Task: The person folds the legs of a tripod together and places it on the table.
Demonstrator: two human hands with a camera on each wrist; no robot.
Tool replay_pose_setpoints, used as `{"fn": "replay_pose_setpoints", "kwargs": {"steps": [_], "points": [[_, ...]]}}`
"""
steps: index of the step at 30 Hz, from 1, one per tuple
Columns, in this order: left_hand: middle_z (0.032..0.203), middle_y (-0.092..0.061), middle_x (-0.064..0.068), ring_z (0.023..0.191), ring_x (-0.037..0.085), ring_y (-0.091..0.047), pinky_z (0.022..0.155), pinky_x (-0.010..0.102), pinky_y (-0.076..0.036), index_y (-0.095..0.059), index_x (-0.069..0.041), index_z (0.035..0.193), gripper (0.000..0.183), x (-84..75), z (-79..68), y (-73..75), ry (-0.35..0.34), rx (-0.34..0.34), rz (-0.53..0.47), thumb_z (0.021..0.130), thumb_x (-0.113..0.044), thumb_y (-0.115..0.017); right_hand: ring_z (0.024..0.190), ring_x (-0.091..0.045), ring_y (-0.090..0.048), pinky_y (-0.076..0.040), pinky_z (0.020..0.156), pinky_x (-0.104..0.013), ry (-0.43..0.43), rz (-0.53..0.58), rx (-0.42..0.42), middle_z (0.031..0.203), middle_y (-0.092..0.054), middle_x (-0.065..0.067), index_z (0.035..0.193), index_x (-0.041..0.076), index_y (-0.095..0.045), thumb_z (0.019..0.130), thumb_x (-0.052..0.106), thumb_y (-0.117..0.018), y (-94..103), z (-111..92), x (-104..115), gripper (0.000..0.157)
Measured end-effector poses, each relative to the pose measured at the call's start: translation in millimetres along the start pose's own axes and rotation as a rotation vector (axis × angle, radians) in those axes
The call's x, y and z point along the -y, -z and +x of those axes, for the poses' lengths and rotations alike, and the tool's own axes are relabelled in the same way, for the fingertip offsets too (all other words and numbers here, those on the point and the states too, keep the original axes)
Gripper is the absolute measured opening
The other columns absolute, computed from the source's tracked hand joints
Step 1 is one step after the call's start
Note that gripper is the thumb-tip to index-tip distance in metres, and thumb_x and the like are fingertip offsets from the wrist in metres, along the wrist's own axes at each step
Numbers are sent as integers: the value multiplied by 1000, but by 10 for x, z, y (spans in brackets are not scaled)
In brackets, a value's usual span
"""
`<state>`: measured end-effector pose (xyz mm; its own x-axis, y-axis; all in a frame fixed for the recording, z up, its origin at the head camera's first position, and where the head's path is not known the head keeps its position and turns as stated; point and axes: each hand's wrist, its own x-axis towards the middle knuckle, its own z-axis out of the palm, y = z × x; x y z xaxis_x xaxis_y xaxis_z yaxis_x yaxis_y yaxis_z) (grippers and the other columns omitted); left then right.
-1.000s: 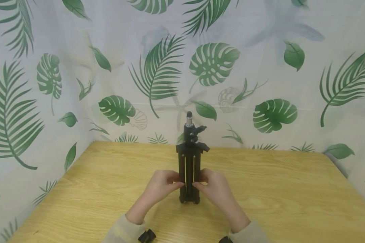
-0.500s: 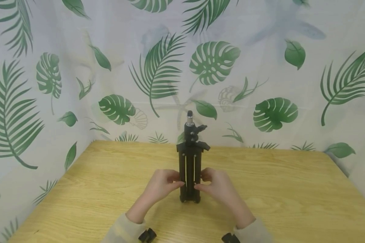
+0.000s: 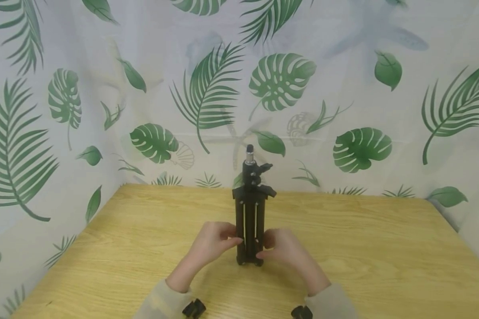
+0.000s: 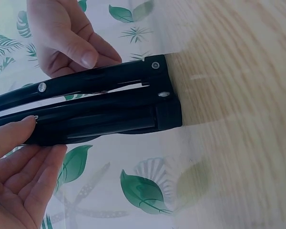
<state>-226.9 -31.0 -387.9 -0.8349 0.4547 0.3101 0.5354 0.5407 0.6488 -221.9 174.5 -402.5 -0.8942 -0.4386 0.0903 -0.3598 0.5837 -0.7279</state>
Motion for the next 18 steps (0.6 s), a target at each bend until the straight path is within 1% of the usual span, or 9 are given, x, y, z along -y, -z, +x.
{"fn": "replay_pose_setpoints", "kwargs": {"steps": [5, 9, 11, 13, 15, 18], "points": [[80, -67, 0, 70, 3, -59, 61, 19, -43, -70, -6, 87, 12, -13, 4, -5, -6, -1, -7, 79, -14, -67, 70, -15, -61, -48, 62, -27, 10, -9, 31, 79, -65, -6, 93, -4, -63, 70, 11, -74, -32, -3, -64, 29], [81, -67, 0, 71, 4, -59, 62, 20, -44, -70, -7, 88, 13, -11, 11, -5, -4, 12, -20, 79, -16, -67, 68, -14, -60, -48, 61, -25, 9, -3, 38, 77, -64, -5, 90, -3, -63, 69, 10, -74, -35, -12, -99, 27], [83, -67, 1, 73, 5, -60, 64, 21, -45, -69, -7, 89, 15, 0, 13, 17, 1, 21, -33, 79, -17, -67, 67, -14, -60, -48, 60, -25, 0, 4, 42, 77, -64, -5, 91, -3, -63, 70, 11, -74, -34, -15, -107, 28], [87, -67, 3, 76, 8, -61, 66, 22, -46, -69, -6, 92, 18, 4, 6, 70, 12, 21, -53, 80, -19, -67, 67, -14, -60, -48, 60, -25, -12, 6, 46, 77, -64, -5, 92, -3, -63, 70, 13, -74, -37, -11, -109, 30], [90, -66, 6, 79, 11, -61, 68, 22, -47, -68, -4, 94, 21, -5, -6, 147, 16, 2, -83, 80, -19, -66, 67, -14, -60, -48, 60, -26, -15, 5, 46, 78, -65, -5, 93, -3, -63, 69, 13, -75, -41, -1, -107, 31], [93, -65, 7, 83, 14, -61, 69, 22, -47, -66, -3, 98, 23, -71, -27, 298, 25, -82, -145, 82, -20, -65, 66, -13, -61, -48, 59, -26, -11, -16, 40, 77, -65, -5, 91, -3, -63, 68, 14, -75, -55, 15, -105, 31]]}}
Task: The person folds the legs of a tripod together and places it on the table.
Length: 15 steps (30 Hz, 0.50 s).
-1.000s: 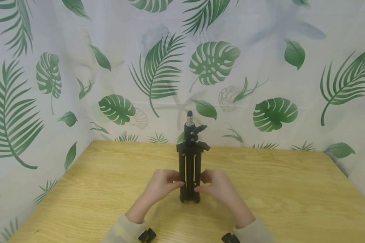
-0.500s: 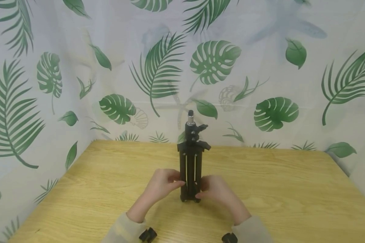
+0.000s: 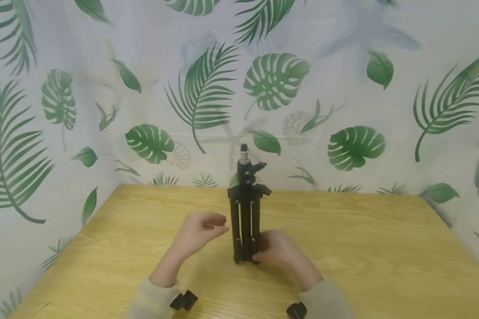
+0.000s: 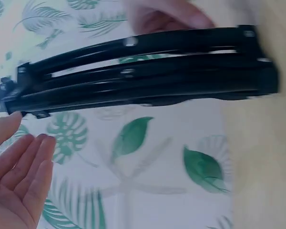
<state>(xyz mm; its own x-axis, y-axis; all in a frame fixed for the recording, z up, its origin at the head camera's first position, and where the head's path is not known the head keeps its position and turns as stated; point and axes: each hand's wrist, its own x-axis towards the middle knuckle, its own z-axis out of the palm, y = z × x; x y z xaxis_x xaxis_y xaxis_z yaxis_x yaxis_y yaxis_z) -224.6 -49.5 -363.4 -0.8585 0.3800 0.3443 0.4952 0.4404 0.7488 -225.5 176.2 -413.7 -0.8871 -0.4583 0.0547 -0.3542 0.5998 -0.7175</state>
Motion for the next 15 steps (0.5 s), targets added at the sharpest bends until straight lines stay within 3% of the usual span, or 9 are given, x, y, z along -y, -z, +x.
{"fn": "replay_pose_setpoints", "kwargs": {"steps": [4, 7, 11, 15], "points": [[91, -65, 7, 82, 15, -61, 70, 23, -48, -66, -2, 97, 21, -238, 65, 175, -69, -171, -112, 82, -16, -65, 64, -13, -60, -48, 58, -25, -1, -18, -3, 74, -65, -5, 88, -3, -63, 67, 13, -76, -23, 22, -2, 29], [92, -65, 9, 83, 17, -61, 69, 25, -49, -65, 0, 95, 19, -493, 215, 257, -193, -259, -156, 81, -12, -65, 63, -12, -60, -48, 57, -25, -9, -15, -1, 74, -64, -5, 88, -3, -63, 68, 14, -76, -30, 21, -13, 29], [95, -64, 10, 87, 18, -60, 70, 24, -49, -64, 1, 98, 21, -776, 455, 298, -321, -288, -165, 81, -11, -65, 62, -11, -59, -47, 55, -24, -1, -17, -2, 73, -64, -4, 87, -3, -63, 70, 13, -75, -34, 22, -35, 27], [98, -63, 11, 91, 17, -58, 69, 21, -48, -63, 1, 100, 22, -939, 619, 282, -343, -282, -186, 82, -10, -64, 61, -10, -59, -46, 54, -22, 21, -31, -6, 71, -64, -3, 86, -1, -64, 70, 13, -74, -35, 25, -41, 23]]}}
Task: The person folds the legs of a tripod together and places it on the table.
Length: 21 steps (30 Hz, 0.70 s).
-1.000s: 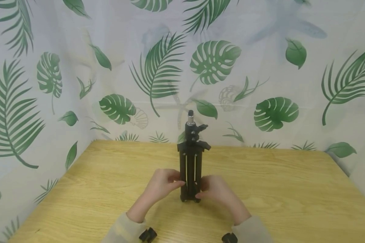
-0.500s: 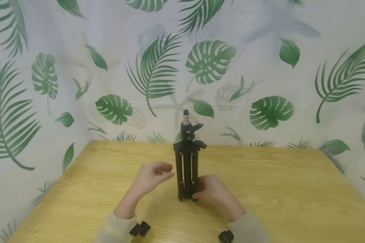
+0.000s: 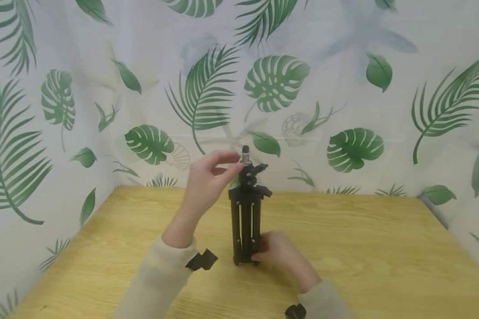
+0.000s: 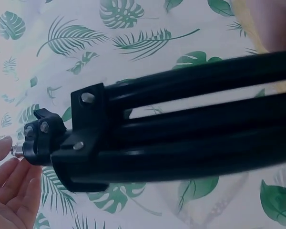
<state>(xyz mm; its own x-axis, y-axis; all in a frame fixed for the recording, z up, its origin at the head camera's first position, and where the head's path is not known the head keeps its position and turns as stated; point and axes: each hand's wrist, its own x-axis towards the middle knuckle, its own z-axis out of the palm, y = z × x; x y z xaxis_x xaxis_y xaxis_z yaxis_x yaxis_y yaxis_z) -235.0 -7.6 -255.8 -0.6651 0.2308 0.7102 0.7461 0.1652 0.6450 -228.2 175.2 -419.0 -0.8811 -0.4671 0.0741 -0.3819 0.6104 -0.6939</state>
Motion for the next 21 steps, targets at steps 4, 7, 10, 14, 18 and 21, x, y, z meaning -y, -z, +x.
{"fn": "replay_pose_setpoints", "kwargs": {"steps": [4, 7, 10, 14, 18, 21], "points": [[97, -63, 10, 90, 14, -58, 69, 18, -46, -62, 0, 102, 22, -58, 101, -71, 39, -1, 3, 82, -10, -63, 60, -10, -58, -46, 54, -22, 7, -15, -2, 70, -63, -2, 85, -1, -64, 71, 11, -73, 9, -11, 19, 20], [93, -63, 10, 86, 13, -59, 69, 17, -46, -62, 0, 101, 22, -68, 142, -100, 57, -4, 15, 82, -9, -63, 61, -10, -58, -46, 54, -22, 13, -31, -4, 70, -63, -2, 85, -1, -64, 71, 10, -72, 19, -14, 39, 19], [90, -63, 11, 82, 14, -60, 69, 17, -46, -62, 1, 100, 20, -61, 154, -103, 51, -14, 15, 81, -7, -64, 61, -10, -58, -46, 54, -22, 24, -49, -7, 70, -63, -2, 84, -1, -64, 71, 9, -72, 22, -15, 55, 18], [88, -63, 12, 81, 15, -60, 71, 18, -47, -62, 3, 98, 20, -47, 131, -42, 34, -42, -16, 79, -2, -65, 59, -8, -57, -45, 53, -21, 46, -71, -31, 68, -62, 0, 80, 1, -64, 69, 7, -72, 21, -24, 81, 14], [88, -63, 14, 79, 18, -62, 69, 22, -48, -61, 6, 98, 21, -16, 88, 104, 45, -97, -46, 78, 2, -64, 60, -9, -57, -46, 56, -24, 60, -112, -77, 67, -61, 3, 77, 4, -63, 68, 5, -71, 77, -47, 106, 12], [87, -63, 15, 76, 20, -62, 68, 24, -49, -61, 5, 99, 22, 52, 25, 257, 76, -139, -62, 77, 3, -64, 63, -11, -58, -46, 57, -27, 46, -156, -110, 69, -61, 4, 75, 8, -62, 69, 7, -71, 158, -88, 92, 10]]}}
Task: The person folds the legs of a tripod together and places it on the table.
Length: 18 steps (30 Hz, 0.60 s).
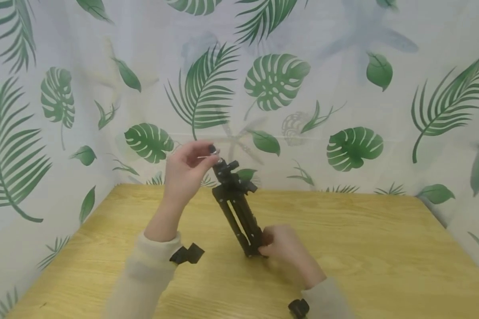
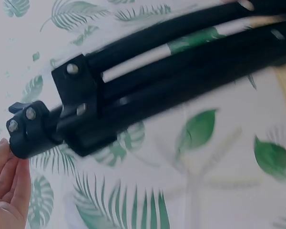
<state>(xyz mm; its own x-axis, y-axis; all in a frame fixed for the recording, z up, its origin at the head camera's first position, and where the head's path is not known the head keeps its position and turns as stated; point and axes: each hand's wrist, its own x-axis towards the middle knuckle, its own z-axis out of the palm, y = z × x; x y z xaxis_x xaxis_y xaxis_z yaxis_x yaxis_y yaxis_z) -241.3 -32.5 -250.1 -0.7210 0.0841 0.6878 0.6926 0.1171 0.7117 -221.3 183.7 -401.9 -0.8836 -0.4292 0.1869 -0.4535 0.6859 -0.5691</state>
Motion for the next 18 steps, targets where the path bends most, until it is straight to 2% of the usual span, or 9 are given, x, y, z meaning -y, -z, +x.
{"fn": "replay_pose_setpoints", "kwargs": {"steps": [5, 9, 14, 18], "points": [[85, -63, 14, 76, 20, -62, 68, 26, -49, -61, 5, 97, 21, 145, -78, 338, 49, -32, 23, 76, 3, -65, 68, -15, -58, -46, 60, -32, -24, -36, -34, 73, -62, 2, 75, 9, -62, 72, 10, -70, 148, -30, -35, 9], [86, -62, 14, 78, 20, -59, 70, 26, -49, -61, 4, 96, 20, 298, -177, 565, 117, -9, 100, 77, 2, -65, 72, -18, -59, -47, 62, -35, -62, -50, -33, 77, -63, 0, 80, 7, -63, 74, 11, -70, 274, -83, -47, 9], [87, -63, 13, 78, 20, -60, 69, 26, -49, -61, 2, 97, 20, 534, -354, 770, 253, 76, 214, 78, -2, -66, 75, -23, -59, -47, 63, -37, -79, -130, -14, 82, -63, -4, 86, 4, -64, 74, 10, -69, 413, -114, -82, 14], [83, -64, 10, 74, 20, -61, 66, 28, -50, -63, 1, 93, 17, 729, -489, 847, 318, 172, 284, 77, -2, -67, 73, -22, -58, -47, 62, -37, -76, -208, 7, 80, -62, -5, 85, 3, -65, 72, 10, -71, 496, -115, -117, 16]]}}
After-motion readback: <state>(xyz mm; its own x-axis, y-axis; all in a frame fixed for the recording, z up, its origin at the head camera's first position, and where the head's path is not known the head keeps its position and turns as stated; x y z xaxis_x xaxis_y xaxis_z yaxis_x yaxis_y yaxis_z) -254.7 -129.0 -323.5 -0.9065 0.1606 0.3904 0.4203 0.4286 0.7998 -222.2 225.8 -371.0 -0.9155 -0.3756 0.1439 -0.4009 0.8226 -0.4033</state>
